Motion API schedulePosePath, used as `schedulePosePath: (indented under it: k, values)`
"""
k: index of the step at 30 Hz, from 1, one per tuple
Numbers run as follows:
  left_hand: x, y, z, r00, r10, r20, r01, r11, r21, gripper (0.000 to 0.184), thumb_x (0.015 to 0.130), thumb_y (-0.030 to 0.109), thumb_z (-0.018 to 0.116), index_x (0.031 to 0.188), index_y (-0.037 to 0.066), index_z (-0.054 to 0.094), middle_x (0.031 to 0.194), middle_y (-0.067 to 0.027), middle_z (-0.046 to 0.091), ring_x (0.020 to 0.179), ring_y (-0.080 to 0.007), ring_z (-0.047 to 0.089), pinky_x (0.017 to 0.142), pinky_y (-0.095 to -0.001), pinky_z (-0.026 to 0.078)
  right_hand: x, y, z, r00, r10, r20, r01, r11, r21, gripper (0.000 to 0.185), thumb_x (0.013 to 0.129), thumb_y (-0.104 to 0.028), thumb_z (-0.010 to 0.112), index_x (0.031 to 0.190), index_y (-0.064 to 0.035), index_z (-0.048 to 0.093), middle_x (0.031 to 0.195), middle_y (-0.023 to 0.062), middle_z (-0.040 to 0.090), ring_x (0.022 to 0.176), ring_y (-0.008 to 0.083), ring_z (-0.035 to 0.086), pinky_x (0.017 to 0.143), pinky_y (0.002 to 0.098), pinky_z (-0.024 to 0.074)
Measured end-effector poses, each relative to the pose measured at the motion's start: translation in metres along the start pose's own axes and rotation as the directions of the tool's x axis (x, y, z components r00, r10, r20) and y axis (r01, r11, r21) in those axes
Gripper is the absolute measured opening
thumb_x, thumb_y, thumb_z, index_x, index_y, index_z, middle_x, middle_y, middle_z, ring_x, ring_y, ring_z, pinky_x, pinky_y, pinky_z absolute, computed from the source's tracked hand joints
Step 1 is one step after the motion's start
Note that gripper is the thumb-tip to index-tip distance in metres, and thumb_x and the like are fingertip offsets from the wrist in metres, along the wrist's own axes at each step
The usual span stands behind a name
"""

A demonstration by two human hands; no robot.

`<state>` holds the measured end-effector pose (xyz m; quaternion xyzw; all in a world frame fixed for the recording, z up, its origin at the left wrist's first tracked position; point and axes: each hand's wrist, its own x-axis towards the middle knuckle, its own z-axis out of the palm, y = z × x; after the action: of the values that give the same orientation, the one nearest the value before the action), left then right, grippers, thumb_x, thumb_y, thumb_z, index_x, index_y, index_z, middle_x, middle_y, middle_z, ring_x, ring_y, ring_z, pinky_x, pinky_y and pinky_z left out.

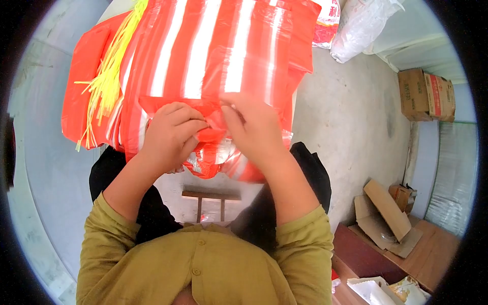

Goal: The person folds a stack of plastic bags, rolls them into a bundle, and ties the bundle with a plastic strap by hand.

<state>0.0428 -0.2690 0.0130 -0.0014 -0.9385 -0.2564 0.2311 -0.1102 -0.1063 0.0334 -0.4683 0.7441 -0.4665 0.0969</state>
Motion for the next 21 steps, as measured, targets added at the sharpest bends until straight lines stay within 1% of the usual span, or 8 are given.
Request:
schedulePosePath:
  k: [2,5,8,9,13,16,19,21]
  values:
    - [0.004,0.001,0.0,0.997,-0.075,-0.019,0.074,0.997,-0.032,0.022,0.074,0.002,0.075,0.096,0.005,0.072,0.104,-0.0081,0.071,0.095,-0.0317,0.067,0.082,-0.0432,0.056,-0.008,0.0,-0.009,0.992,-0.126,0.004,0.126,0.992,0.029,0.017,0.089,-0.003,0.072,0.106,-0.0042,0.074,0.093,0.0126,0.073,0.078,0.0314,0.07,0.076,0.0399,0.0582]
    - [0.01,0.003,0.004,0.981,-0.185,-0.057,0.182,0.982,-0.05,0.018,0.078,0.002,0.075,0.095,0.003,0.069,0.101,-0.0107,0.069,0.091,-0.0332,0.067,0.077,-0.0422,0.056,-0.019,-0.004,-0.007,0.923,-0.352,0.155,0.363,0.93,-0.055,0.016,0.083,-0.002,0.075,0.099,-0.0033,0.073,0.096,0.0116,0.073,0.084,0.0291,0.071,0.079,0.0392,0.059]
    - [0.013,0.002,0.009,0.967,-0.241,-0.084,0.237,0.97,-0.057,0.015,0.083,0.002,0.074,0.097,0.003,0.068,0.1,-0.0119,0.067,0.089,-0.0334,0.068,0.076,-0.041,0.056,-0.019,0.0,0.012,0.876,-0.451,0.169,0.476,0.864,-0.161,0.018,0.079,-0.004,0.077,0.096,-0.0031,0.074,0.105,0.0119,0.073,0.093,0.0292,0.071,0.083,0.0401,0.0594]
    - [0.014,0.002,0.01,0.966,-0.248,-0.078,0.245,0.969,-0.041,0.016,0.084,0.002,0.074,0.098,0.003,0.067,0.1,-0.012,0.067,0.088,-0.0335,0.068,0.075,-0.0406,0.056,-0.019,0.003,0.01,0.885,-0.415,0.213,0.454,0.872,-0.186,0.024,0.077,-0.004,0.077,0.101,-0.001,0.074,0.114,0.0125,0.071,0.106,0.0311,0.068,0.088,0.0406,0.0591]
    - [0.017,0.006,0.011,0.939,-0.335,-0.084,0.337,0.941,0.012,0.018,0.087,0.002,0.073,0.103,0.003,0.067,0.103,-0.0124,0.067,0.089,-0.034,0.067,0.076,-0.0402,0.056,-0.012,0.009,0.006,0.895,-0.392,0.213,0.438,0.863,-0.253,0.033,0.077,-0.003,0.075,0.109,0.0002,0.072,0.12,0.0128,0.07,0.114,0.0314,0.066,0.095,0.0411,0.057]
    - [0.012,-0.001,0.011,0.97,-0.228,-0.09,0.23,0.973,0.017,0.021,0.085,0.003,0.074,0.105,0.005,0.068,0.107,-0.0124,0.068,0.091,-0.0328,0.068,0.075,-0.04,0.056,-0.012,0.01,0.004,0.894,-0.385,0.229,0.439,0.853,-0.281,0.034,0.08,-0.004,0.072,0.113,0.0003,0.071,0.123,0.0127,0.07,0.118,0.031,0.065,0.099,0.0415,0.0556]
    - [0.006,-0.01,0.01,0.995,-0.06,-0.074,0.069,0.989,0.129,0.029,0.082,0.004,0.075,0.11,0.007,0.071,0.116,-0.0111,0.068,0.1,-0.0318,0.068,0.081,-0.043,0.056,-0.011,0.013,0.005,0.886,-0.397,0.238,0.458,0.827,-0.326,0.032,0.083,-0.005,0.068,0.115,-0.0003,0.071,0.126,0.0121,0.07,0.12,0.0302,0.065,0.1,0.0417,0.0553]
    - [0.008,-0.002,-0.001,0.998,-0.042,-0.043,0.048,0.988,0.149,0.031,0.081,0.008,0.074,0.112,0.009,0.073,0.118,-0.0085,0.069,0.106,-0.0294,0.066,0.088,-0.0437,0.054,-0.01,0.018,0.007,0.88,-0.413,0.234,0.473,0.802,-0.364,0.032,0.085,-0.006,0.066,0.116,-0.0007,0.071,0.128,0.0114,0.07,0.121,0.0297,0.065,0.1,0.0416,0.0552]
